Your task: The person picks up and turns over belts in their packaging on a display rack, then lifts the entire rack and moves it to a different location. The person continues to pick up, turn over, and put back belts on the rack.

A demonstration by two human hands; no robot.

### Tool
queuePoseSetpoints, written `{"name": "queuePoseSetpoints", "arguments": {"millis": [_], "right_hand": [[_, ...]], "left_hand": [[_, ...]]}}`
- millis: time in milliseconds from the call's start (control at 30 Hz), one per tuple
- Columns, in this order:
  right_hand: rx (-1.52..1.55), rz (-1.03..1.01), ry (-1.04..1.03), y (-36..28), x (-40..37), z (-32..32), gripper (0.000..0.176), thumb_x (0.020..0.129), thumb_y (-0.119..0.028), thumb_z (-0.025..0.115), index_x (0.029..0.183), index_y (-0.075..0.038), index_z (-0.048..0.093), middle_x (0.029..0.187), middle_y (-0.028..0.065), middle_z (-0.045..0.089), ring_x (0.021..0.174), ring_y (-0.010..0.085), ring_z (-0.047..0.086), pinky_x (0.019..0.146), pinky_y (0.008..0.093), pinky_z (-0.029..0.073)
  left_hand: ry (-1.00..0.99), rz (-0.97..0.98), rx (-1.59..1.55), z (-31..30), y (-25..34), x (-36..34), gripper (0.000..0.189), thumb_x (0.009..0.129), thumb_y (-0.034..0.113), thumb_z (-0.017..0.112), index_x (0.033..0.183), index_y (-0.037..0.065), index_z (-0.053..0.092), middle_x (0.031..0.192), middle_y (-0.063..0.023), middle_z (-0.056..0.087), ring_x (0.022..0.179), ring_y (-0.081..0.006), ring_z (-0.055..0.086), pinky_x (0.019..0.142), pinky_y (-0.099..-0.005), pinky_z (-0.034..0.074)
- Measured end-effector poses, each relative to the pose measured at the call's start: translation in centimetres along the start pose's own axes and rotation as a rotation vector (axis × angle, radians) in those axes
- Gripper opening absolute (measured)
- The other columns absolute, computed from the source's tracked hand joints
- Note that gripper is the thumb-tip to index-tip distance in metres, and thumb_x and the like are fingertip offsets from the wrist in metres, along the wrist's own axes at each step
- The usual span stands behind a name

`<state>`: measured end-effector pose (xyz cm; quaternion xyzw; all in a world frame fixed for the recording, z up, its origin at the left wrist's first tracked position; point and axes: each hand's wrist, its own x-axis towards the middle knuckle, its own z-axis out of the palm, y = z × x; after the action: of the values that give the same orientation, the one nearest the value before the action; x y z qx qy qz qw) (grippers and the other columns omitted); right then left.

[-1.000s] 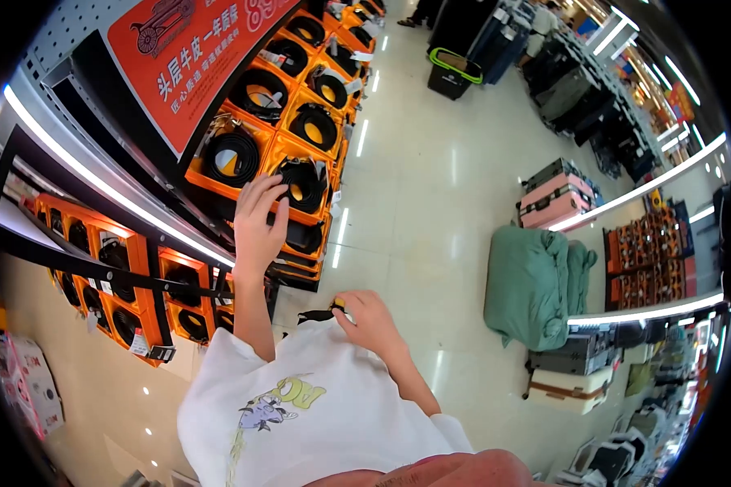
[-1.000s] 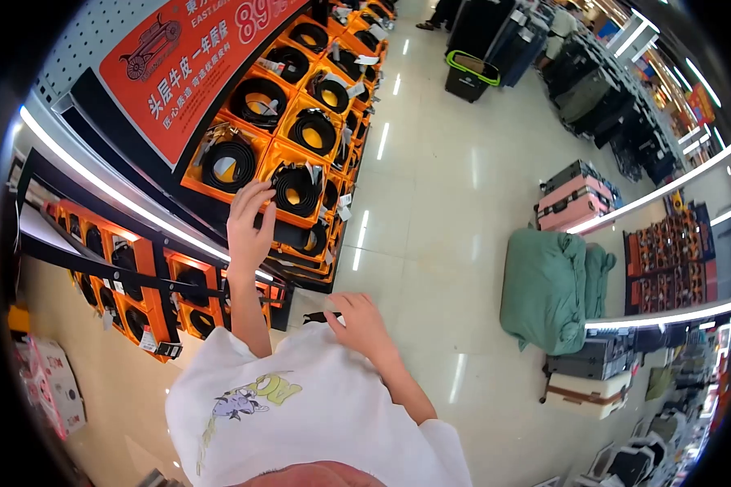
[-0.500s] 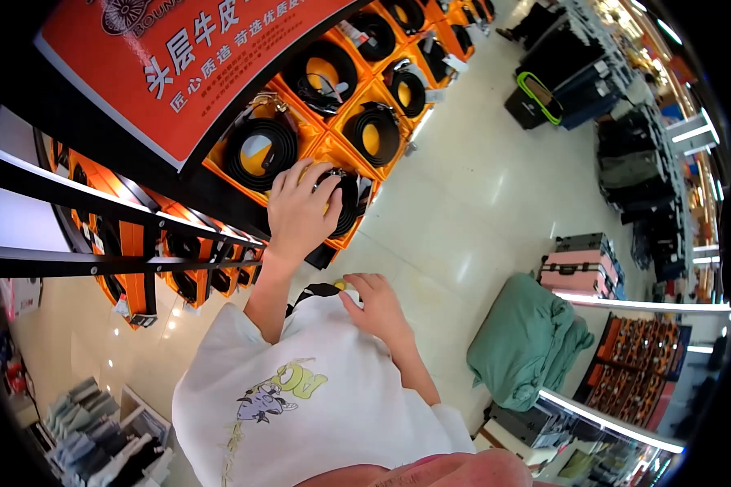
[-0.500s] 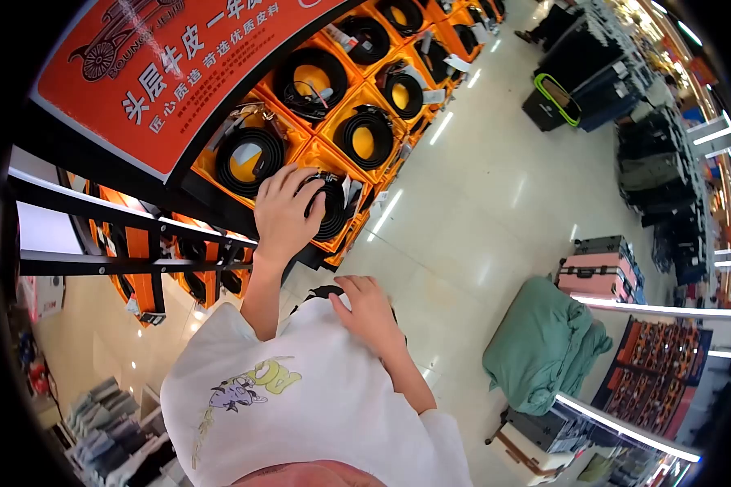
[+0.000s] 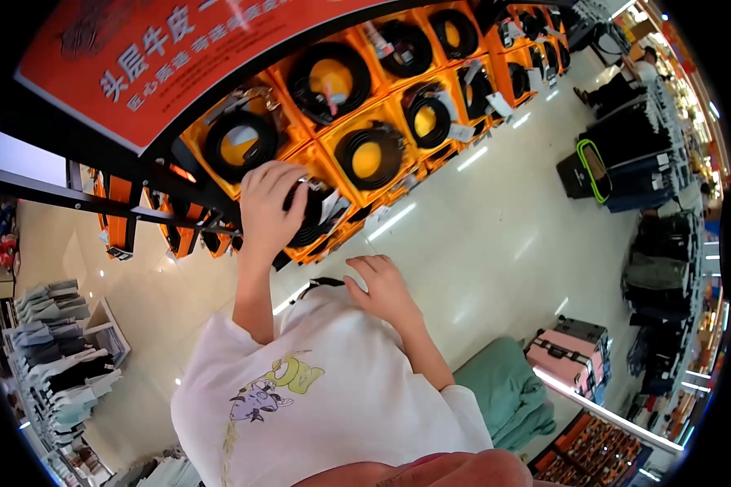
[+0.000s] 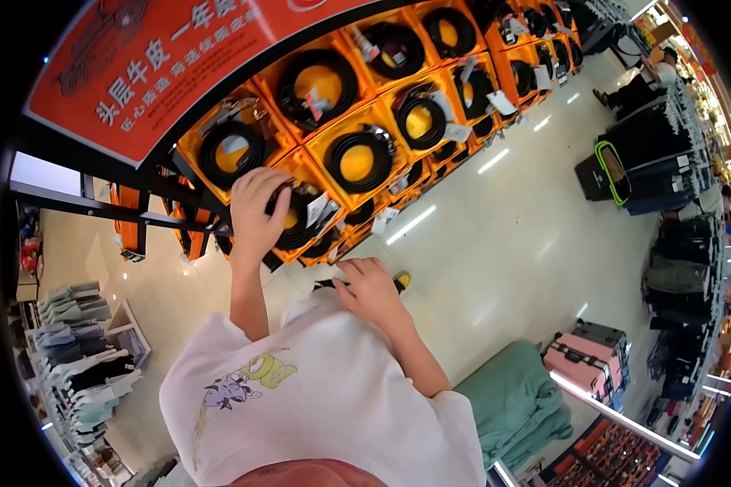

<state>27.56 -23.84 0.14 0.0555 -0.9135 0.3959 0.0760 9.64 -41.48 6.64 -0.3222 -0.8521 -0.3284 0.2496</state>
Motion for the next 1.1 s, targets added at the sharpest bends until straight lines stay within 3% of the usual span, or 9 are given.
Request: {"name": "queuePoseSetpoints", "arguments": {"millis": [67,200,333,367,400,467,700,733,1100], "right_hand": [[0.008,-0.009,0.007,2.1,-0.7,-2.6,0.029,0.089,-0.018,0.072,0.114,-0.002,0.069,0.108,0.0163,0.071,0.1,0.038,0.066,0.094,0.0459,0.052],[-0.013,-0.029,0.068,4.9,-1.9,-7.7,0.029,0.088,-0.017,0.074,0.112,-0.003,0.07,0.108,0.0157,0.072,0.098,0.0372,0.066,0.09,0.044,0.053],[0.027,-0.036,0.051,7.7,-3.6,-10.4,0.028,0.088,-0.017,0.074,0.112,-0.002,0.07,0.108,0.0154,0.072,0.098,0.037,0.065,0.089,0.0432,0.053],[0.024,-0.044,0.039,8.7,-3.9,-10.5,0.028,0.088,-0.017,0.074,0.112,-0.002,0.07,0.108,0.0153,0.072,0.098,0.037,0.065,0.09,0.0433,0.053],[0.021,-0.048,0.03,9.3,-4.4,-10.7,0.028,0.088,-0.017,0.073,0.112,-0.002,0.07,0.108,0.0152,0.072,0.099,0.037,0.065,0.09,0.0434,0.053],[0.047,-0.058,-0.002,9.8,-4.8,-11.2,0.027,0.089,-0.017,0.073,0.112,-0.003,0.07,0.108,0.0155,0.072,0.098,0.0375,0.065,0.088,0.0437,0.054],[0.099,-0.046,-0.093,13.0,-3.6,-14.4,0.028,0.091,-0.017,0.072,0.113,-0.001,0.069,0.11,0.0163,0.071,0.101,0.0389,0.064,0.094,0.0456,0.051],[0.105,-0.062,-0.057,14.3,-3.0,-14.8,0.028,0.091,-0.016,0.073,0.113,0.0,0.069,0.109,0.0167,0.072,0.101,0.0391,0.064,0.094,0.0455,0.051],[0.035,-0.166,-0.184,23.0,4.6,-20.7,0.027,0.089,-0.015,0.073,0.111,0.0,0.071,0.106,0.016,0.072,0.096,0.0391,0.065,0.089,0.0452,0.052]], "left_hand": [[0.097,-0.125,-0.149,1.8,1.7,-0.1,0.02,0.087,0.004,0.071,0.107,0.004,0.072,0.114,-0.011,0.072,0.114,-0.0345,0.063,0.102,-0.0448,0.045],[0.142,-0.103,-0.169,5.6,7.0,1.8,0.029,0.088,0.006,0.07,0.117,0.004,0.069,0.131,-0.0127,0.065,0.128,-0.0381,0.056,0.11,-0.0489,0.042],[-0.001,-0.24,0.045,13.2,9.1,2.6,0.051,0.093,0.021,0.071,0.141,0.01,0.056,0.156,-0.0228,0.04,0.146,-0.0465,0.033,0.117,-0.0563,0.032],[-0.033,-0.241,0.146,16.1,7.7,2.0,0.058,0.096,0.032,0.07,0.147,0.011,0.052,0.16,-0.027,0.031,0.148,-0.0503,0.025,0.118,-0.0643,0.026],[-0.036,-0.236,0.341,17.2,8.3,2.1,0.062,0.096,0.039,0.07,0.148,0.012,0.051,0.159,-0.027,0.033,0.146,-0.051,0.028,0.115,-0.0698,0.022],[-0.056,-0.291,0.399,18.1,9.0,2.3,0.066,0.095,0.043,0.07,0.149,0.012,0.051,0.158,-0.0264,0.033,0.143,-0.0507,0.029,0.113,-0.0705,0.022],[0.015,-0.377,0.537,19.6,8.3,3.8,0.078,0.086,0.051,0.077,0.148,0.012,0.051,0.139,-0.0197,0.048,0.131,-0.0415,0.041,0.103,-0.0624,0.03],[-0.018,-0.453,0.583,19.7,8.2,4.3,0.08,0.088,0.057,0.073,0.15,0.012,0.049,0.139,-0.0174,0.05,0.133,-0.0381,0.042,0.107,-0.0589,0.029],[0.135,-0.51,0.535,20.0,8.9,5.6,0.072,0.072,0.04,0.085,0.135,0.016,0.06,0.122,-0.01,0.055,0.121,-0.0324,0.049,0.106,-0.0509,0.033]]}}
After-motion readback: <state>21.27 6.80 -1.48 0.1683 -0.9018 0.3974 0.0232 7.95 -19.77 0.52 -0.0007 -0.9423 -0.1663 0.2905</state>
